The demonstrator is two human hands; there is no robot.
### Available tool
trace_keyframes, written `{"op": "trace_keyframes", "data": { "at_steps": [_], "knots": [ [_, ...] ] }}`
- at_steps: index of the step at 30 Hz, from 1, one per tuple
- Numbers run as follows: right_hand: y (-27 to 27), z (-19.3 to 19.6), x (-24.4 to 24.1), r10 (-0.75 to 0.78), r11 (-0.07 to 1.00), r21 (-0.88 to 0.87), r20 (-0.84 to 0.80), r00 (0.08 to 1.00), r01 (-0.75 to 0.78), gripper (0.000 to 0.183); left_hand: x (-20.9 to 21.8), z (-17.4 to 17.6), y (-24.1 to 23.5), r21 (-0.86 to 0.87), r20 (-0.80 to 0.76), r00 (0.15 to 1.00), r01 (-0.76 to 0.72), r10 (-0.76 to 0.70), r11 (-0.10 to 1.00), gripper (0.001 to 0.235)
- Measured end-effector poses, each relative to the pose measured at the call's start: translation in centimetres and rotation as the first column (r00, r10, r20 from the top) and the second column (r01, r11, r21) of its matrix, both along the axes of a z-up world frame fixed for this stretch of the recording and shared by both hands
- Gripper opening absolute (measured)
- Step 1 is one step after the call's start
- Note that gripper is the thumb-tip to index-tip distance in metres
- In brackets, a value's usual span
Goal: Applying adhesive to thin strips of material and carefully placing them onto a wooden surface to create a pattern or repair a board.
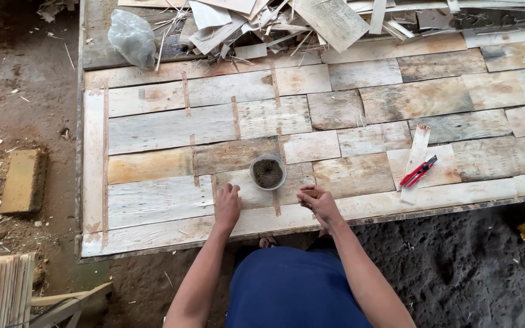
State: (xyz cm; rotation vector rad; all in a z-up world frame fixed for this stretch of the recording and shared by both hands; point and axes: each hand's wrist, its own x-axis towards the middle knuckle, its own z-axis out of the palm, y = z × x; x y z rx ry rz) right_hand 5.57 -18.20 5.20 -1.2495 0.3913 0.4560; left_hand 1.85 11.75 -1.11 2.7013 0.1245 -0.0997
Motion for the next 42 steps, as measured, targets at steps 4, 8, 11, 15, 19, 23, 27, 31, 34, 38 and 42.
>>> {"op": "trace_keyframes", "data": {
  "at_steps": [4, 8, 11, 15, 19, 23, 27, 31, 34, 38, 42],
  "knots": [
    [0.1, 0.9, 0.2, 0.035, 0.996, -0.082, -0.027, 0.999, -0.037, 0.023, 0.4, -1.2, -0.3, 0.157, 0.055, 0.998, -0.03, 0.022, 0.987, 0.047],
    [0.3, 0.1, 0.1, 0.076, 0.994, -0.074, -0.054, 0.996, -0.08, 0.021, 2.4, -0.4, -2.7, -0.086, 0.329, 0.933, -0.123, 0.145, 0.989, 0.033],
    [0.4, 0.6, 0.3, 0.121, 0.988, -0.094, -0.048, 0.992, -0.125, 0.021, 3.7, -0.9, -4.2, -0.341, 0.19, 0.946, -0.188, 0.263, 0.921, 0.03],
    [0.4, 0.0, 0.6, 0.121, 0.989, -0.084, -0.059, 0.991, -0.125, 0.026, 5.1, -3.5, -4.1, -0.515, -0.294, 0.928, -0.354, 0.228, 0.781, 0.051],
    [-0.6, -1.2, 0.9, 0.097, 0.988, -0.109, -0.094, 0.991, -0.107, 0.027, 5.3, -2.5, -4.4, -0.5, -0.408, 0.892, -0.399, 0.197, 0.768, 0.052],
    [-1.1, -0.9, 1.4, 0.008, 0.994, -0.105, -0.1, 0.995, -0.019, 0.041, 5.3, -2.1, -4.6, -0.573, -0.41, 0.895, -0.402, 0.175, 0.714, 0.043],
    [-2.2, -1.5, 2.5, -0.056, 0.968, -0.249, -0.106, 0.993, 0.028, 0.029, 4.3, -0.9, -5.4, -0.585, -0.411, 0.897, -0.395, 0.162, 0.708, 0.042],
    [-1.2, 2.5, 4.6, -0.137, 0.969, -0.217, -0.061, 0.989, 0.121, 0.019, 2.2, -1.0, -6.4, -0.589, -0.428, 0.89, -0.404, 0.154, 0.7, 0.041],
    [0.9, 5.1, 6.4, -0.072, 0.959, -0.266, 0.095, 0.993, 0.095, 0.022, 0.8, -0.3, -6.9, -0.621, -0.44, 0.888, -0.409, 0.134, 0.669, 0.038],
    [5.3, 7.3, 8.5, 0.068, 0.977, -0.211, 0.223, 0.972, -0.02, 0.03, 0.0, -0.3, -7.1, -0.677, -0.419, 0.897, -0.413, 0.143, 0.609, 0.036],
    [8.6, 6.0, 9.8, 0.183, 0.981, -0.001, 0.317, 0.93, -0.193, 0.025, -0.6, 1.2, -6.8, -0.648, -0.456, 0.87, -0.469, 0.188, 0.6, 0.041]
  ]
}}
